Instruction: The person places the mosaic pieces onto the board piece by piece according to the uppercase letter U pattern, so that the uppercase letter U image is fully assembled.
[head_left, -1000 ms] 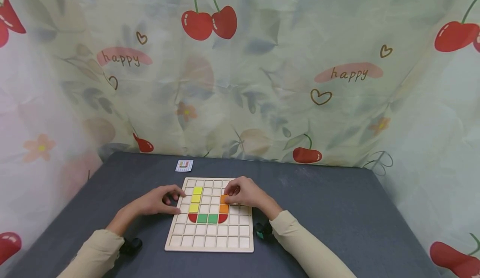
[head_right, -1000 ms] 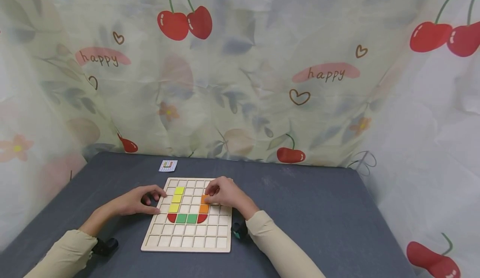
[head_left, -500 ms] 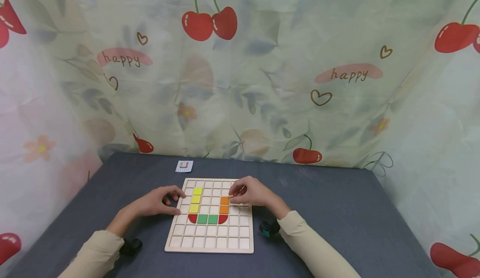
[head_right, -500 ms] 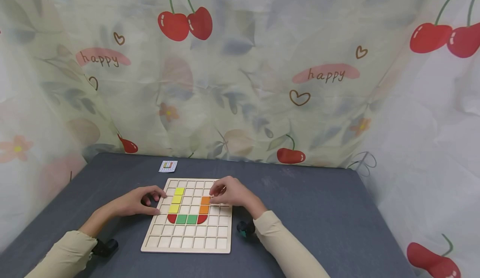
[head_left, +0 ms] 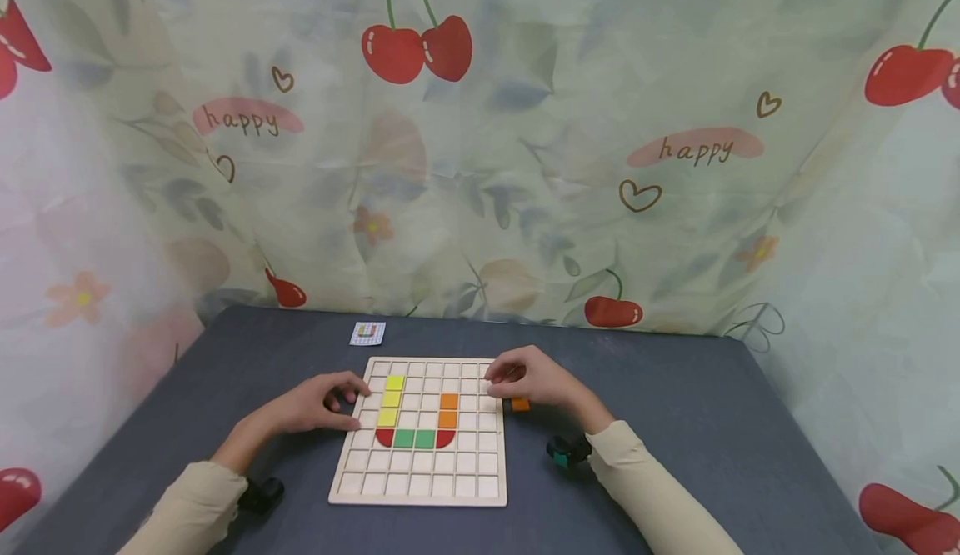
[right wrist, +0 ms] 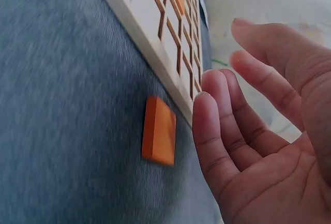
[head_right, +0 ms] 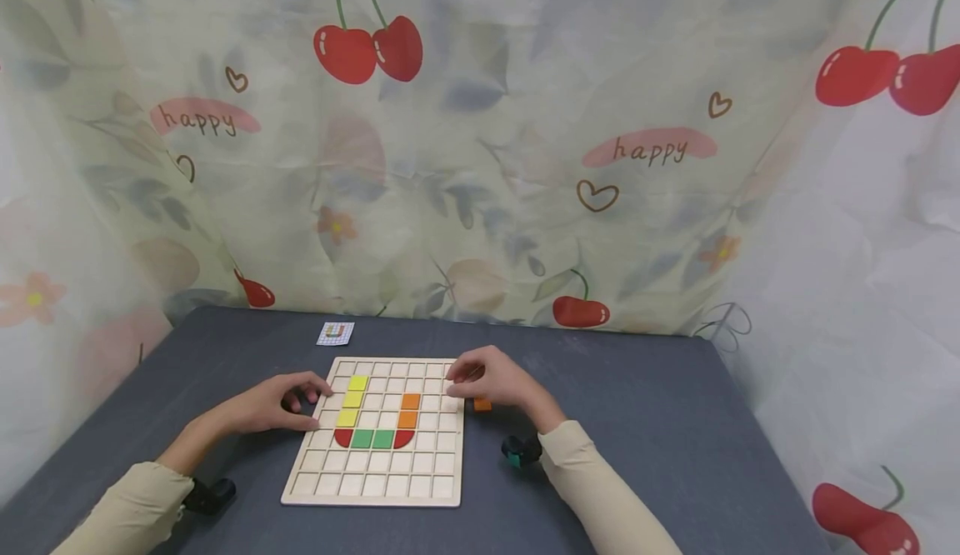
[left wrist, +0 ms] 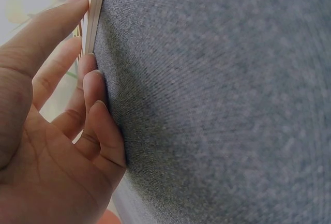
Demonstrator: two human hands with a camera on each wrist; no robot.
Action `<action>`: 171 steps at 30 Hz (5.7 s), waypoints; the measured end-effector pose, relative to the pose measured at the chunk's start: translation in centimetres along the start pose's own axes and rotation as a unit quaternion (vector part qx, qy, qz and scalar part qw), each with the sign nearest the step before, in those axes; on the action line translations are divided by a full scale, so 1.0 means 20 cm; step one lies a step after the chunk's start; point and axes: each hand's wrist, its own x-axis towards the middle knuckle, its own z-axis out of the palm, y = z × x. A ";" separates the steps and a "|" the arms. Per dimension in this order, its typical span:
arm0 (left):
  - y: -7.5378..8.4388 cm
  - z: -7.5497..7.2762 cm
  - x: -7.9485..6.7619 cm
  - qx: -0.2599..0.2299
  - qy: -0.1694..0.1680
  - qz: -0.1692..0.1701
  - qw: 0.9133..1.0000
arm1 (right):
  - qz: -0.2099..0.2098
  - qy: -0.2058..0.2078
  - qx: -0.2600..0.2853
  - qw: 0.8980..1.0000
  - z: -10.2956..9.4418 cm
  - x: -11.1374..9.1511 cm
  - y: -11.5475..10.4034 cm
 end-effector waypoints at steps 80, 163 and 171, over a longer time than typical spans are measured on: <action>-0.01 -0.01 0.00 0.009 0.005 -0.008 1.000 | 0.009 0.058 0.034 0.998 -0.05 -0.04 0.13; 0.01 0.00 0.02 0.002 -0.002 -0.002 1.000 | 0.017 0.031 -0.051 0.998 0.19 0.30 0.00; 0.01 -0.01 0.03 0.008 -0.001 -0.007 1.000 | 0.024 0.035 -0.042 0.998 0.18 0.29 0.00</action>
